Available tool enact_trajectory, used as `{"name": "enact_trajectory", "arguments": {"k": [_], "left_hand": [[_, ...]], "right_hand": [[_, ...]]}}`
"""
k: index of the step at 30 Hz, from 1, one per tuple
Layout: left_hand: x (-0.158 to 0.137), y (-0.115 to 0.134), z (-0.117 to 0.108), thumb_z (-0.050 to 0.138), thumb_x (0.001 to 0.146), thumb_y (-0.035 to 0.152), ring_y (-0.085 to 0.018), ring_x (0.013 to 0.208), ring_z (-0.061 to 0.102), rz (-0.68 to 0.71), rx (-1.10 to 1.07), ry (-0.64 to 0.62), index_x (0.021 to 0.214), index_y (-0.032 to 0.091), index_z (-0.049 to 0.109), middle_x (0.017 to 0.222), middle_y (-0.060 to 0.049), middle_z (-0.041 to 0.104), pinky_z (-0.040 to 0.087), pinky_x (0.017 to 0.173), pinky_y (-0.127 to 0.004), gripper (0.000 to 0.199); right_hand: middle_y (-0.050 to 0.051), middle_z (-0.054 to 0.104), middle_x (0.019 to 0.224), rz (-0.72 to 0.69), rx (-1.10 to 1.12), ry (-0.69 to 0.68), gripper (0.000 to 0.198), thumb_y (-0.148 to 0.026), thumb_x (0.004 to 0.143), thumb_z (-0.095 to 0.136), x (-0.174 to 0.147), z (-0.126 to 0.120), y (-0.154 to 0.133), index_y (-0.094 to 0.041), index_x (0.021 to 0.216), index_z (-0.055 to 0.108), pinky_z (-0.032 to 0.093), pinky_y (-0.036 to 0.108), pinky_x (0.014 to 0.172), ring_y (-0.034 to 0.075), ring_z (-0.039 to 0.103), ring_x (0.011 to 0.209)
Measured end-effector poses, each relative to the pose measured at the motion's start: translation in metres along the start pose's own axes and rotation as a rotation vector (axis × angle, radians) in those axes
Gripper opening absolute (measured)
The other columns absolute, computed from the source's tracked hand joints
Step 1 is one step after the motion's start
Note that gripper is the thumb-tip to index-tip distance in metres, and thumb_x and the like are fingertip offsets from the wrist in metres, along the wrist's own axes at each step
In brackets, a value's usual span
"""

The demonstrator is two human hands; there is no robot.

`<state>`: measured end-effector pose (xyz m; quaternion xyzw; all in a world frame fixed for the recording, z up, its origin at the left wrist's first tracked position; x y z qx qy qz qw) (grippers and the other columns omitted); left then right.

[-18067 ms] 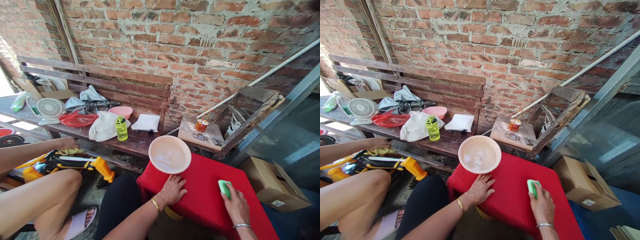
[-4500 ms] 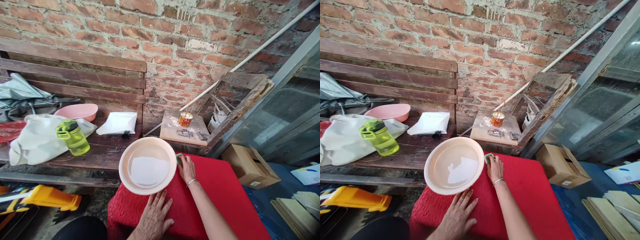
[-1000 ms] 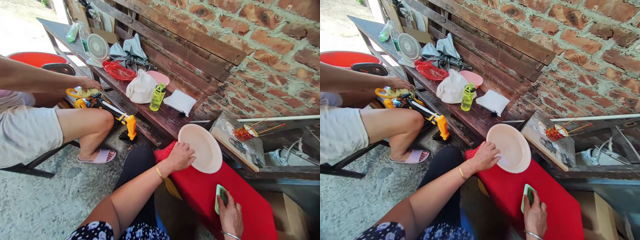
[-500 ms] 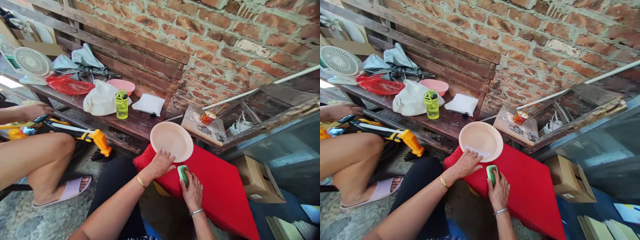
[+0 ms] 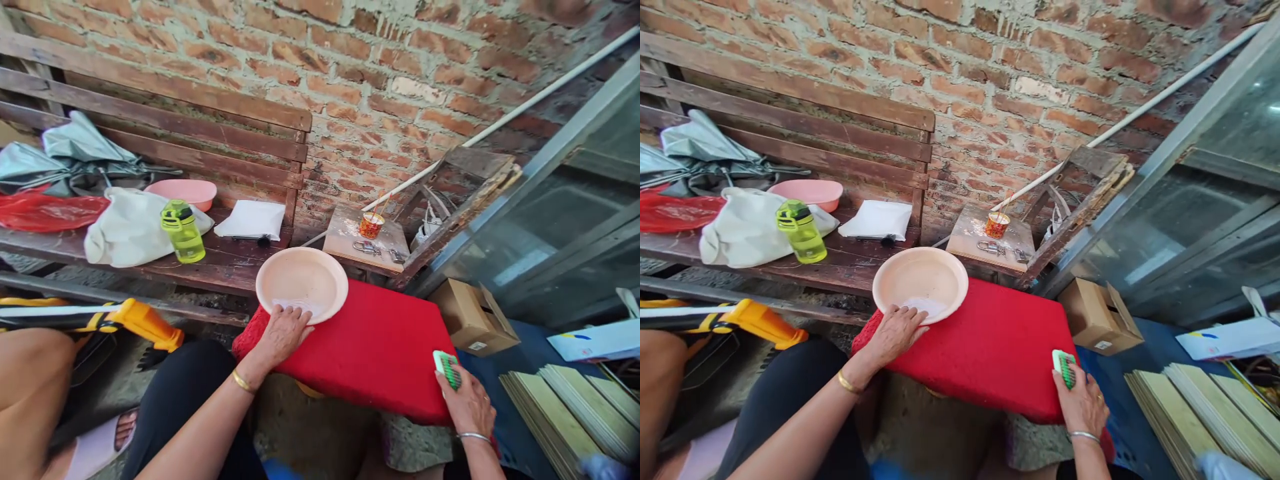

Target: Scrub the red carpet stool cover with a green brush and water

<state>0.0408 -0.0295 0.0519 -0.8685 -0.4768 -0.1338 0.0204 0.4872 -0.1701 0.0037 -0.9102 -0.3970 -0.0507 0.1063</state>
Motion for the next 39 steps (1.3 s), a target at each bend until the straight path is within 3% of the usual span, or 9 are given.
{"name": "enact_trajectory", "arguments": {"k": [5,10,12,16,18,25,31,36,39], "left_hand": [[0.002,-0.003,0.002,0.052,0.096,0.034,-0.024,0.092,0.059,-0.02,0.016,-0.017,0.112,0.023,0.064,0.094,-0.007,0.066,0.036,0.087,-0.04,0.023],[0.001,-0.005,0.005,0.051,0.096,0.026,-0.025,0.092,0.061,0.022,0.122,0.03,0.115,0.022,0.064,0.096,-0.007,0.068,0.037,0.083,-0.039,0.024],[0.0,-0.005,0.007,0.05,0.096,0.026,-0.026,0.091,0.062,0.025,0.154,0.054,0.115,0.021,0.064,0.096,-0.007,0.069,0.037,0.082,-0.04,0.024],[0.0,-0.004,0.009,0.048,0.095,0.026,-0.026,0.088,0.062,-0.011,0.185,0.075,0.111,0.021,0.067,0.092,-0.007,0.07,0.037,0.082,-0.04,0.025],[0.0,-0.004,0.01,0.047,0.094,0.025,-0.026,0.088,0.062,-0.024,0.208,0.081,0.11,0.021,0.067,0.092,-0.007,0.07,0.037,0.083,-0.04,0.026],[-0.001,-0.005,0.012,0.048,0.092,0.024,-0.027,0.09,0.063,-0.014,0.227,0.122,0.108,0.021,0.068,0.093,-0.007,0.07,0.039,0.084,-0.041,0.026],[-0.001,-0.004,0.014,0.047,0.093,0.024,-0.027,0.089,0.063,-0.02,0.253,0.136,0.107,0.021,0.069,0.092,-0.007,0.07,0.04,0.085,-0.042,0.026],[-0.001,-0.001,0.013,0.048,0.093,0.023,-0.026,0.09,0.062,-0.036,0.222,0.139,0.107,0.021,0.068,0.093,-0.007,0.07,0.039,0.085,-0.041,0.025],[0.0,0.002,0.012,0.049,0.092,0.023,-0.026,0.089,0.061,-0.064,0.194,0.136,0.106,0.022,0.069,0.092,-0.006,0.07,0.038,0.085,-0.041,0.024]], "right_hand": [[0.014,0.069,0.092,0.24,0.256,-0.183,0.078,-0.076,0.077,0.039,0.016,-0.004,0.037,-0.021,0.13,0.051,0.05,0.043,0.075,0.032,0.067,0.083],[0.019,0.069,0.103,0.403,0.395,-0.048,0.08,-0.072,0.073,0.046,0.015,-0.002,0.062,-0.017,0.131,0.051,0.049,0.043,0.073,0.034,0.066,0.086],[0.019,0.067,0.111,0.332,0.438,0.016,0.079,-0.072,0.073,0.046,0.007,0.0,0.062,-0.017,0.13,0.052,0.049,0.042,0.077,0.032,0.065,0.092],[0.012,0.066,0.118,-0.13,0.4,-0.003,0.058,-0.061,0.079,0.046,-0.013,0.003,0.043,-0.023,0.121,0.06,0.045,0.041,0.09,0.028,0.061,0.105],[0.011,0.066,0.118,-0.212,0.3,-0.026,0.052,-0.055,0.084,0.044,-0.019,0.002,0.039,-0.025,0.122,0.061,0.044,0.042,0.092,0.029,0.06,0.105],[0.012,0.065,0.093,0.275,0.334,-0.021,0.065,-0.06,0.082,0.043,-0.007,0.004,0.079,-0.018,0.13,0.053,0.048,0.04,0.08,0.028,0.063,0.087],[0.009,0.064,0.097,0.057,0.429,-0.045,0.055,-0.054,0.08,0.048,-0.013,0.006,0.067,-0.021,0.123,0.058,0.047,0.038,0.087,0.025,0.062,0.092],[0.011,0.061,0.095,0.223,0.196,-0.031,0.055,-0.055,0.088,0.041,-0.004,-0.006,0.057,-0.024,0.132,0.055,0.048,0.043,0.082,0.027,0.062,0.084],[0.012,0.062,0.099,0.128,0.289,0.036,0.055,-0.053,0.086,0.046,0.005,-0.009,0.029,-0.022,0.13,0.055,0.048,0.042,0.086,0.027,0.061,0.091]]}}
Point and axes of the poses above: each hand's wrist, its own x-axis towards the middle knuckle, its own z-axis out of the palm, y = z × x, the point moved 1 cm from there along x, towards the middle knuckle
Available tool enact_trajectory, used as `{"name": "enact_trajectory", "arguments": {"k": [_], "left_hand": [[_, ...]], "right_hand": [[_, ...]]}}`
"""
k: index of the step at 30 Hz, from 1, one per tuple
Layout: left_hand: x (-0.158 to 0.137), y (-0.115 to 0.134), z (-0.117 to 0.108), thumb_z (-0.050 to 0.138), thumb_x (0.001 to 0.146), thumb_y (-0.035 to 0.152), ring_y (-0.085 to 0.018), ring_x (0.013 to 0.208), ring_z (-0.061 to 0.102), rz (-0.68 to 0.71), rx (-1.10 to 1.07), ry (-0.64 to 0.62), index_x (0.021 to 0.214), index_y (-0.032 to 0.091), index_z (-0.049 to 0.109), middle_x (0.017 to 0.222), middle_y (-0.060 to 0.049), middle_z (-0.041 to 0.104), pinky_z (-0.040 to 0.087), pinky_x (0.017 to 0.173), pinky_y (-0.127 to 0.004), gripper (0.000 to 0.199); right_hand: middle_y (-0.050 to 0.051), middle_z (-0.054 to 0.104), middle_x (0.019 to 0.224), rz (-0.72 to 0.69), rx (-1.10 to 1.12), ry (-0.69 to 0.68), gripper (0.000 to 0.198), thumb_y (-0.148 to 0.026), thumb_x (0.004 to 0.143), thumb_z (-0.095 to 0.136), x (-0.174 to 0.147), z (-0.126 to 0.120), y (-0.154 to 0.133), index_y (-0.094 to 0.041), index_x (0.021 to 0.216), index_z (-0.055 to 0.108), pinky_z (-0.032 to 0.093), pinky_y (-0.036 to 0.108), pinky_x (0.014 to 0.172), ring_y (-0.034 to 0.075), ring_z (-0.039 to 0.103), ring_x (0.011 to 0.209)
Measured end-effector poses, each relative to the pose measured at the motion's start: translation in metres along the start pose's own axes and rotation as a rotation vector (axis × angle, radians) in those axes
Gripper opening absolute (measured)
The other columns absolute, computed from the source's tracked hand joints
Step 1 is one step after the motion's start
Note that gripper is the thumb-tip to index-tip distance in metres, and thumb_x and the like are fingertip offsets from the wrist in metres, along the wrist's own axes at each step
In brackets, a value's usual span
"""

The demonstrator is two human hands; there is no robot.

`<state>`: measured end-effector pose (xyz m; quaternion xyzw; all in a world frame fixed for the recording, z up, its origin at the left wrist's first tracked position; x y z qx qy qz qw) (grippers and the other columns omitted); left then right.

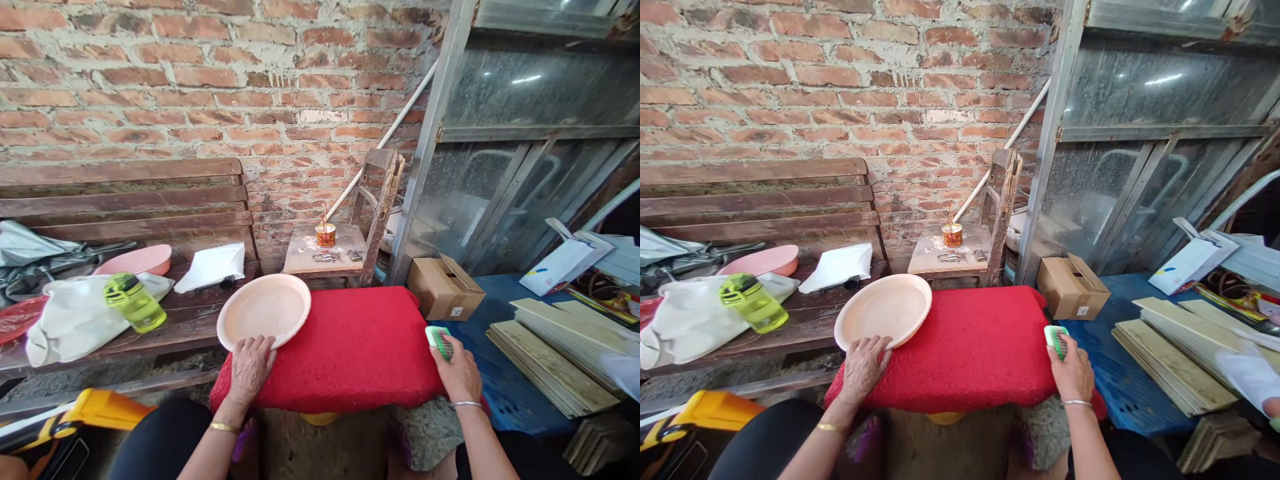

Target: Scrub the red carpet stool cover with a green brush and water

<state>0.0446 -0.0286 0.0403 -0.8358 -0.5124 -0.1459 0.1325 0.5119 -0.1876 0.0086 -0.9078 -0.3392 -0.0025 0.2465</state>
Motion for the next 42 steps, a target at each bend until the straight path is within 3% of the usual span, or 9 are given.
{"name": "enact_trajectory", "arguments": {"k": [3,7,11,15,20,29,32,39,42], "left_hand": [[0.001,0.002,-0.001,0.05,0.092,0.023,-0.025,0.088,0.06,-0.008,-0.016,-0.009,0.106,0.023,0.069,0.092,-0.006,0.069,0.037,0.086,-0.042,0.024],[0.001,0.002,-0.002,0.05,0.091,0.022,-0.025,0.089,0.06,-0.003,-0.01,-0.019,0.106,0.023,0.068,0.091,-0.006,0.069,0.037,0.087,-0.042,0.023],[0.0,0.003,0.0,0.052,0.091,0.021,-0.025,0.089,0.06,-0.009,-0.015,-0.028,0.105,0.025,0.067,0.091,-0.005,0.068,0.037,0.087,-0.042,0.021],[0.0,0.003,0.003,0.053,0.09,0.022,-0.026,0.088,0.059,-0.012,-0.029,-0.038,0.105,0.024,0.067,0.09,-0.005,0.068,0.037,0.087,-0.042,0.02],[0.0,0.004,0.003,0.053,0.09,0.022,-0.026,0.089,0.058,-0.023,-0.042,-0.025,0.104,0.024,0.067,0.09,-0.005,0.067,0.035,0.088,-0.043,0.019],[0.0,0.002,0.004,0.057,0.089,0.023,-0.027,0.089,0.057,-0.01,-0.074,-0.024,0.104,0.022,0.067,0.091,-0.006,0.066,0.035,0.087,-0.043,0.018],[0.001,0.001,0.004,0.058,0.09,0.021,-0.026,0.091,0.057,-0.006,-0.085,-0.031,0.114,0.022,0.065,0.095,-0.006,0.067,0.034,0.087,-0.043,0.025],[0.003,-0.005,0.004,0.049,0.095,0.014,-0.023,0.088,0.058,0.046,-0.036,-0.121,0.105,0.025,0.065,0.09,-0.003,0.068,0.033,0.086,-0.043,0.022],[0.004,-0.009,0.005,0.05,0.095,0.014,-0.023,0.087,0.057,0.079,-0.018,-0.121,0.103,0.025,0.064,0.088,-0.003,0.067,0.033,0.085,-0.042,0.019]], "right_hand": [[0.009,0.064,0.106,-0.278,0.202,-0.075,0.047,-0.049,0.086,0.049,-0.018,0.024,-0.055,-0.022,0.122,0.059,0.047,0.038,0.09,0.024,0.06,0.099],[0.004,0.066,0.113,-0.718,0.261,-0.231,0.035,-0.036,0.087,0.055,-0.077,0.069,-0.133,-0.029,0.12,0.062,0.045,0.038,0.097,0.021,0.059,0.105],[0.004,0.06,0.128,-0.874,0.165,-0.22,0.041,-0.032,0.088,0.056,-0.102,0.09,-0.169,-0.035,0.129,0.059,0.042,0.041,0.102,0.022,0.054,0.116],[0.011,0.06,0.123,-0.664,-0.064,-0.154,0.041,-0.037,0.093,0.048,-0.056,0.08,-0.156,-0.029,0.131,0.058,0.046,0.041,0.092,0.025,0.057,0.106],[0.017,0.061,0.112,-0.286,-0.31,-0.044,0.049,-0.041,0.096,0.038,0.004,0.053,-0.095,-0.02,0.137,0.053,0.048,0.043,0.08,0.028,0.061,0.093],[0.024,0.058,0.117,0.195,-0.12,0.048,0.071,-0.066,0.089,0.03,0.017,0.011,0.008,-0.024,0.143,0.049,0.048,0.052,0.076,0.039,0.06,0.099],[0.022,0.059,0.114,0.121,-0.032,0.094,0.075,-0.071,0.085,0.032,0.019,0.01,0.01,-0.024,0.14,0.052,0.048,0.052,0.079,0.039,0.058,0.103],[0.015,0.063,0.106,-0.463,0.041,0.154,0.066,-0.063,0.09,0.029,0.001,0.047,-0.041,-0.017,0.126,0.062,0.047,0.044,0.084,0.031,0.058,0.099],[0.014,0.062,0.11,-0.55,-0.043,0.12,0.059,-0.056,0.093,0.029,-0.01,0.064,-0.051,-0.019,0.126,0.061,0.047,0.041,0.08,0.028,0.059,0.092]]}}
Point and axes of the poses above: each hand's wrist, its own x-axis towards the middle knuckle, its own z-axis out of the palm, y = z × x, the point moved 1 cm from there along x, towards the middle knuckle
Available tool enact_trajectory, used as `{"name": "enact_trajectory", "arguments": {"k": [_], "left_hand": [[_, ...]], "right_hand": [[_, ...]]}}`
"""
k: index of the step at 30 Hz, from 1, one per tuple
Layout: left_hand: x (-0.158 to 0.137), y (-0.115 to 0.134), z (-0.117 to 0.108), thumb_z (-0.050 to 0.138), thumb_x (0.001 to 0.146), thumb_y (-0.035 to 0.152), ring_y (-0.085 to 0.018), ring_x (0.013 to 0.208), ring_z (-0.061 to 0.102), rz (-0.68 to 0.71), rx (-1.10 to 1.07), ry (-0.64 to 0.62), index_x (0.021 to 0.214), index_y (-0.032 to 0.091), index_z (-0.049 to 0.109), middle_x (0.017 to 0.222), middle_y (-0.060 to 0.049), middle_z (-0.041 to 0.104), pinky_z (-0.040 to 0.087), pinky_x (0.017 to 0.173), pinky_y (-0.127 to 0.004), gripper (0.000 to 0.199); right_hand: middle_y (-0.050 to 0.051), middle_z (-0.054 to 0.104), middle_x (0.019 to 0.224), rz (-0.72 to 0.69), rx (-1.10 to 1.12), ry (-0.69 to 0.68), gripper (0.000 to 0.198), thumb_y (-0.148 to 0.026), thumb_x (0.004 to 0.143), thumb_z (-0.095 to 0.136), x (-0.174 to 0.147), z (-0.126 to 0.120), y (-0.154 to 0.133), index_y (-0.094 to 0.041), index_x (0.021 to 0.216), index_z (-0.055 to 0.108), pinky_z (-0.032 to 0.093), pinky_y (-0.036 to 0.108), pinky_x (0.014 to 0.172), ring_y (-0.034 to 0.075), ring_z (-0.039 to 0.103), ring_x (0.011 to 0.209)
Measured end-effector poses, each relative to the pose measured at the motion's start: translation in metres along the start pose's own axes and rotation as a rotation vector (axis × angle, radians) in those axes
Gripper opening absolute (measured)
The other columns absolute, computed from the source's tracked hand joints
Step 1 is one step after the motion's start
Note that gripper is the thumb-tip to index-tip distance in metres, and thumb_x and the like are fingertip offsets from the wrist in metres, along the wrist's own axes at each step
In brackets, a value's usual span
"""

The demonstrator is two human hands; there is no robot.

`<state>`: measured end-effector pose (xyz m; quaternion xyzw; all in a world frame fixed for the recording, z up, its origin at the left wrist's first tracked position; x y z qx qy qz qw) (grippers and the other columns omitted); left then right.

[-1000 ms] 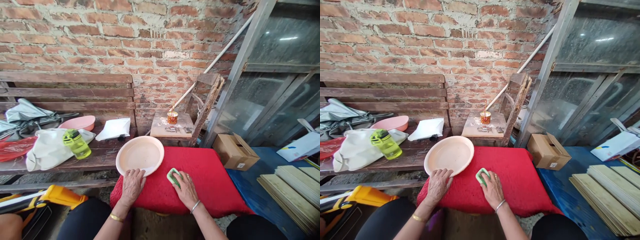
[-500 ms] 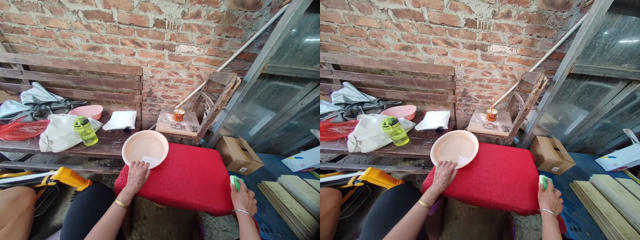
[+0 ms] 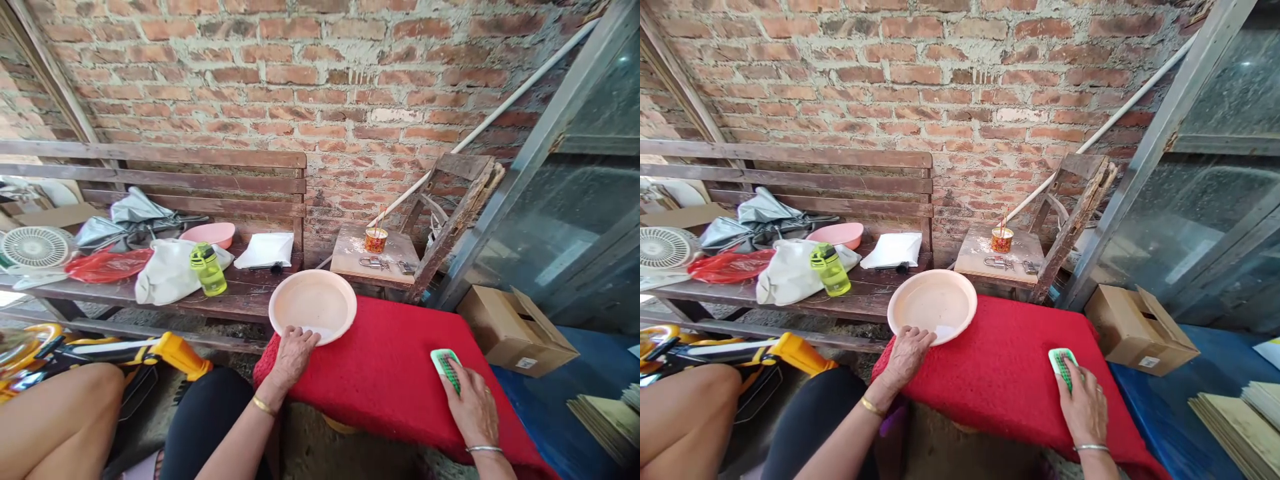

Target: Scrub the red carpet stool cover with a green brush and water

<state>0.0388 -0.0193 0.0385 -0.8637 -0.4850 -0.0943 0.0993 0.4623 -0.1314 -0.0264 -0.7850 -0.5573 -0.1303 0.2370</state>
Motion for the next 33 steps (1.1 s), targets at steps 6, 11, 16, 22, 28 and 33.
{"name": "enact_trajectory", "arguments": {"k": [6,11,16,22,28,33], "left_hand": [[-0.002,-0.016,-0.003,0.051,0.096,0.016,-0.021,0.084,0.054,0.077,0.028,0.045,0.099,0.025,0.063,0.082,-0.001,0.064,0.031,0.087,-0.042,0.015],[-0.01,-0.027,-0.007,0.05,0.095,0.013,-0.02,0.085,0.053,0.074,0.02,0.07,0.096,0.025,0.062,0.081,-0.001,0.062,0.03,0.092,-0.042,0.017],[-0.014,-0.028,-0.009,0.053,0.092,0.012,-0.02,0.086,0.054,0.046,-0.065,0.048,0.094,0.024,0.062,0.083,-0.001,0.062,0.031,0.09,-0.04,0.015],[-0.013,-0.024,-0.013,0.056,0.089,0.015,-0.022,0.088,0.055,0.017,-0.119,0.029,0.091,0.022,0.062,0.086,-0.002,0.063,0.031,0.091,-0.041,0.01],[-0.013,-0.021,-0.013,0.055,0.088,0.014,-0.023,0.089,0.055,-0.003,-0.123,0.025,0.091,0.023,0.064,0.086,-0.003,0.064,0.031,0.09,-0.042,0.013],[-0.012,-0.019,-0.014,0.054,0.088,0.013,-0.023,0.089,0.055,-0.012,-0.126,0.018,0.092,0.023,0.065,0.087,-0.003,0.064,0.031,0.092,-0.042,0.015]], "right_hand": [[0.015,0.061,0.103,-0.018,-0.017,-0.015,0.061,-0.057,0.092,0.032,-0.004,0.017,0.009,-0.017,0.127,0.061,0.048,0.041,0.075,0.03,0.059,0.093],[0.014,0.063,0.086,0.001,-0.124,-0.1,0.061,-0.058,0.092,0.031,0.001,0.013,0.015,-0.018,0.126,0.063,0.047,0.044,0.073,0.031,0.062,0.081],[0.014,0.069,0.094,-0.058,0.092,-0.093,0.061,-0.059,0.094,0.031,0.007,0.002,-0.03,-0.017,0.128,0.059,0.051,0.042,0.078,0.028,0.065,0.086],[0.005,0.067,0.119,-0.422,0.322,-0.166,0.04,-0.043,0.097,0.043,-0.033,0.013,-0.148,-0.032,0.134,0.055,0.05,0.037,0.092,0.021,0.062,0.108],[0.009,0.066,0.117,-0.44,0.046,-0.125,0.042,-0.038,0.096,0.044,-0.039,0.027,-0.171,-0.037,0.136,0.054,0.049,0.042,0.09,0.025,0.063,0.102],[0.016,0.064,0.087,-0.053,-0.278,-0.174,0.05,-0.044,0.098,0.034,0.008,0.005,-0.072,-0.022,0.136,0.057,0.047,0.04,0.07,0.027,0.062,0.075]]}}
Point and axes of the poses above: each hand's wrist, its own x-axis towards the middle knuckle, its own z-axis out of the palm, y = z × x, the point moved 1 cm from there along x, towards the middle knuckle
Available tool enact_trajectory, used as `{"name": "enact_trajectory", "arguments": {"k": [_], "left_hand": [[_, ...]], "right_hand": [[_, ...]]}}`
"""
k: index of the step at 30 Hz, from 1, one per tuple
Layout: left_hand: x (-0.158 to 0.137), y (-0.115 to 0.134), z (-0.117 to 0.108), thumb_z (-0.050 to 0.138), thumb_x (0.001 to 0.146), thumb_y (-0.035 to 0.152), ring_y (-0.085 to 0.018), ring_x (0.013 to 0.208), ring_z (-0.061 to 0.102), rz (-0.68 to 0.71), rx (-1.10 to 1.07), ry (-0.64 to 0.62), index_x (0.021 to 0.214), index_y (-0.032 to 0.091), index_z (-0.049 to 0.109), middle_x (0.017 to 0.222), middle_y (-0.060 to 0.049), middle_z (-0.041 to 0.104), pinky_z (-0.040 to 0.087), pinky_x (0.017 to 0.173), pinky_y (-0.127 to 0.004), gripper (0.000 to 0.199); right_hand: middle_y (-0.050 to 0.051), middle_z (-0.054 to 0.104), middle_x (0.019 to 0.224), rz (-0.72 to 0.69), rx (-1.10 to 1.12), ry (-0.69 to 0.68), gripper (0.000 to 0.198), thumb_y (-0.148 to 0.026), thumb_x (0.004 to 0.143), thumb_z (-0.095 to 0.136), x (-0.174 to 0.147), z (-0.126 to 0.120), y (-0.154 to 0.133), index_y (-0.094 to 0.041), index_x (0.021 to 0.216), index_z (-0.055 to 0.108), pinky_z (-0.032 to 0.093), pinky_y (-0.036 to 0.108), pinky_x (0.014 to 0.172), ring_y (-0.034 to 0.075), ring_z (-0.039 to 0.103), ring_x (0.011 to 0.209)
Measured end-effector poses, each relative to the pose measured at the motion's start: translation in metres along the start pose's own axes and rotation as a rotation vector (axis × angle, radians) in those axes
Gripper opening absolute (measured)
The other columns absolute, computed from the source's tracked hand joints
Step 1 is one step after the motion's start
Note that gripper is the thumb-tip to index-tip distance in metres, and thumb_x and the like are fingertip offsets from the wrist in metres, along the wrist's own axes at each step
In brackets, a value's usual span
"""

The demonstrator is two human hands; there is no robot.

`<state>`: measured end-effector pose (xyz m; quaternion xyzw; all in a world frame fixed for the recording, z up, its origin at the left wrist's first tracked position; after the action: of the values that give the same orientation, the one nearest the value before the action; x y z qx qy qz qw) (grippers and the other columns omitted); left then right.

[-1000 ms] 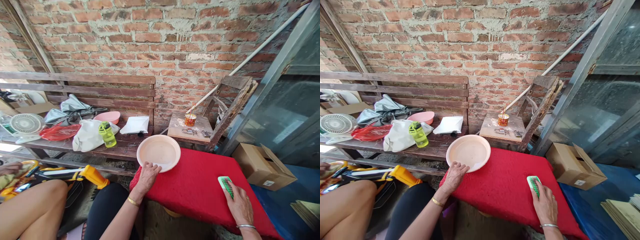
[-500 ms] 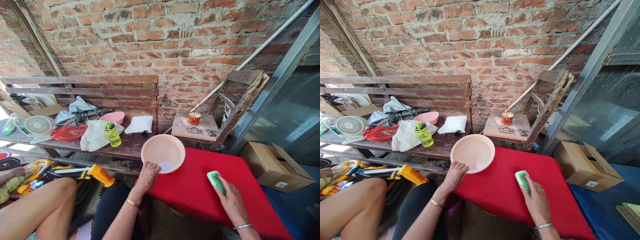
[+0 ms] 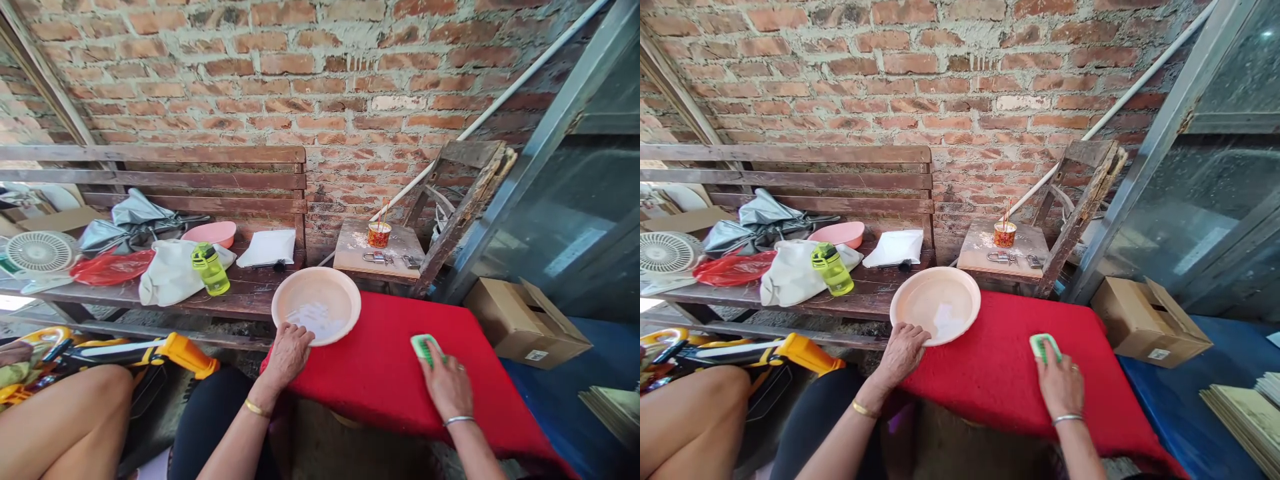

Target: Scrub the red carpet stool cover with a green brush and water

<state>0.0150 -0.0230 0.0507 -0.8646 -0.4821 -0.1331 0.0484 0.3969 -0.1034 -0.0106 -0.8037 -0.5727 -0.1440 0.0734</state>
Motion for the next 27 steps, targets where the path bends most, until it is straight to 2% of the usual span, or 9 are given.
{"name": "enact_trajectory", "arguments": {"k": [4,7,9,13,16,18,20,23,27], "left_hand": [[0.0,0.002,0.0,0.054,0.088,0.014,-0.023,0.09,0.055,-0.005,0.006,-0.003,0.093,0.023,0.064,0.088,-0.003,0.064,0.032,0.092,-0.043,0.015],[0.001,0.002,0.001,0.053,0.087,0.013,-0.023,0.089,0.056,-0.01,0.012,-0.007,0.092,0.022,0.064,0.087,-0.004,0.064,0.033,0.093,-0.044,0.015],[0.002,0.001,0.002,0.053,0.087,0.012,-0.023,0.089,0.056,-0.018,0.012,-0.014,0.09,0.022,0.065,0.086,-0.004,0.064,0.035,0.093,-0.046,0.015],[0.0,0.006,0.0,0.054,0.086,0.012,-0.026,0.101,0.055,-0.021,-0.023,0.085,0.104,0.022,0.065,0.1,-0.008,0.063,0.037,0.098,-0.048,0.023],[-0.007,0.025,-0.001,0.052,0.089,0.016,-0.03,0.121,0.046,0.063,-0.076,0.238,0.121,0.022,0.06,0.122,-0.013,0.056,0.034,0.106,-0.051,0.034],[-0.014,0.045,0.003,0.049,0.091,0.017,-0.029,0.126,0.044,0.178,-0.129,0.255,0.125,0.024,0.058,0.126,-0.012,0.054,0.032,0.11,-0.052,0.035],[-0.019,0.067,0.013,0.048,0.092,0.018,-0.027,0.124,0.047,0.301,-0.19,0.202,0.126,0.026,0.057,0.125,-0.01,0.055,0.034,0.111,-0.051,0.036],[-0.022,0.088,0.039,0.048,0.094,0.02,-0.025,0.121,0.05,0.378,-0.24,0.081,0.125,0.026,0.058,0.12,-0.008,0.059,0.039,0.109,-0.046,0.033],[-0.017,0.086,0.072,0.056,0.093,0.028,-0.027,0.127,0.05,0.223,-0.244,0.037,0.126,0.027,0.059,0.128,-0.008,0.059,0.044,0.106,-0.047,0.034]], "right_hand": [[0.02,0.062,0.079,0.415,-0.103,0.03,0.066,-0.057,0.095,0.021,0.002,0.003,0.089,-0.019,0.136,0.057,0.039,0.038,0.054,0.031,0.059,0.064],[0.022,0.062,0.081,0.421,-0.033,0.097,0.07,-0.06,0.094,0.021,-0.002,0.0,0.098,-0.016,0.134,0.057,0.041,0.04,0.055,0.034,0.06,0.068],[0.02,0.064,0.086,0.212,0.14,0.117,0.065,-0.056,0.095,0.026,-0.005,-0.004,0.07,-0.014,0.134,0.057,0.046,0.043,0.064,0.033,0.062,0.078],[0.012,0.067,0.108,-0.215,0.447,0.08,0.047,-0.047,0.097,0.036,-0.019,-0.008,-0.023,-0.024,0.132,0.058,0.049,0.041,0.087,0.025,0.062,0.098],[0.008,0.065,0.115,-0.357,0.428,0.078,0.042,-0.043,0.097,0.04,-0.029,-0.004,-0.073,-0.033,0.135,0.055,0.048,0.04,0.091,0.023,0.061,0.103],[0.008,0.065,0.115,-0.38,0.347,0.079,0.042,-0.041,0.097,0.042,-0.028,-0.001,-0.079,-0.034,0.136,0.055,0.048,0.04,0.09,0.024,0.062,0.102],[0.01,0.066,0.109,-0.298,0.228,0.058,0.042,-0.04,0.096,0.043,-0.018,0.001,-0.061,-0.032,0.134,0.057,0.049,0.04,0.086,0.024,0.063,0.095],[0.014,0.066,0.094,-0.027,0.042,0.009,0.045,-0.041,0.097,0.039,0.0,0.0,-0.002,-0.024,0.133,0.06,0.049,0.039,0.074,0.026,0.063,0.081],[0.016,0.065,0.084,0.202,-0.006,0.055,0.054,-0.047,0.098,0.031,0.005,-0.008,0.058,-0.017,0.132,0.059,0.048,0.04,0.067,0.028,0.063,0.072]]}}
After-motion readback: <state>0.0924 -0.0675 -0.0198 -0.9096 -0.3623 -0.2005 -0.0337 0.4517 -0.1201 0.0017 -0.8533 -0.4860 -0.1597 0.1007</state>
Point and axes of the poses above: each hand's wrist, its own x-axis towards the middle knuckle, its own z-axis out of the palm, y = z × x, the point moved 1 cm from there along x, towards the middle knuckle
